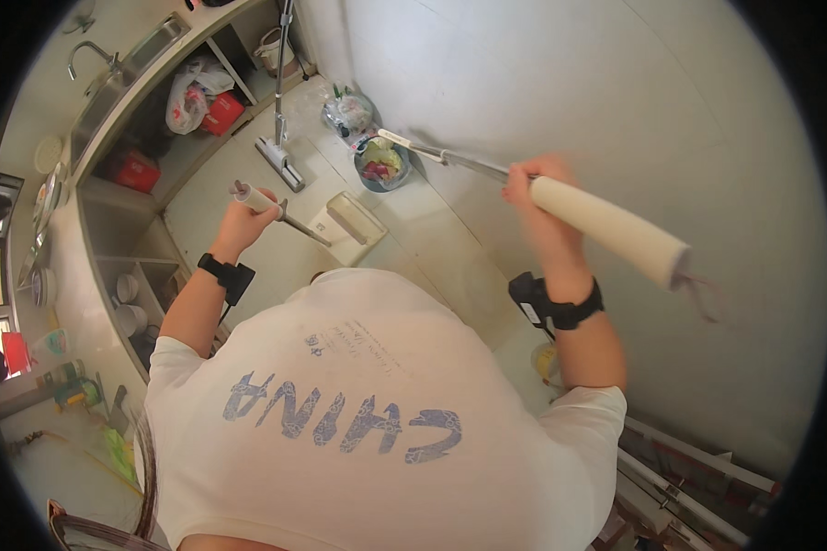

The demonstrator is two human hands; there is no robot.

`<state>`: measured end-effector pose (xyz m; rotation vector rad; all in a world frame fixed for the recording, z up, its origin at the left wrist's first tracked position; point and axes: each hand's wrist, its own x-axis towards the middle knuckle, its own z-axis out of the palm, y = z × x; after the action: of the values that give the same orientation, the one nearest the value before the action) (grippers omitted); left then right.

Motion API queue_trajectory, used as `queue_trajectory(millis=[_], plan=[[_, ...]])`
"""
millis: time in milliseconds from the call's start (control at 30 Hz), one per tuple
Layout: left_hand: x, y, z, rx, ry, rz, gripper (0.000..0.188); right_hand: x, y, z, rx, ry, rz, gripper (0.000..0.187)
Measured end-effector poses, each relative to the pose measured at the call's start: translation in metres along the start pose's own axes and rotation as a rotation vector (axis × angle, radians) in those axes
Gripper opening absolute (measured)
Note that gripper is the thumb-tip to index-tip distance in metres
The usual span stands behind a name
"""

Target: The person assembles a mop by connecting the handle sections and attaching the mop head. They then pick up a plastic bag, rinse it in the sink, and place it on the floor. The person continues to adjust the mop components and briefly handles a small white object before walking away.

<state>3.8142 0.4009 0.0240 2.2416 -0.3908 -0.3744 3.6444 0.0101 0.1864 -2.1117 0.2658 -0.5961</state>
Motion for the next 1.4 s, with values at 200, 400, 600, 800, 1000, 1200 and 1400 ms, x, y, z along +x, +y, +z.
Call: queue_trajectory(millis=[200, 400, 600, 800, 1000, 1200, 1400], plan=[[0.001, 0.004, -0.019, -0.067, 0.076, 0.051, 0.023, -0.016, 0.077, 0.045, -0.250, -0.082, -0.249, 0.014], [-0.002, 0.037, -0.047, -0.049, 0.051, 0.087, 0.021, -0.050, 0.133, 0.058, -0.296, -0.081, 0.005, 0.017], [0.021, 0.076, -0.059, 0.047, 0.078, 0.198, 0.021, -0.068, 0.184, 0.053, -0.043, 0.021, 0.301, 0.017], [0.035, 0.087, -0.047, 0.151, 0.065, 0.219, 0.020, -0.083, 0.200, 0.046, -0.290, -0.074, 0.229, 0.015], [0.031, 0.082, -0.031, 0.119, 0.039, 0.181, 0.021, -0.078, 0.182, 0.043, -0.335, -0.203, 0.396, 0.020], [0.015, 0.058, -0.006, -0.015, 0.044, 0.133, 0.023, -0.064, 0.155, 0.037, -0.249, -0.158, 0.416, 0.025], [-0.002, 0.024, 0.046, -0.055, -0.049, 0.031, 0.021, -0.039, 0.118, 0.034, -0.056, -0.124, 0.285, 0.018]])
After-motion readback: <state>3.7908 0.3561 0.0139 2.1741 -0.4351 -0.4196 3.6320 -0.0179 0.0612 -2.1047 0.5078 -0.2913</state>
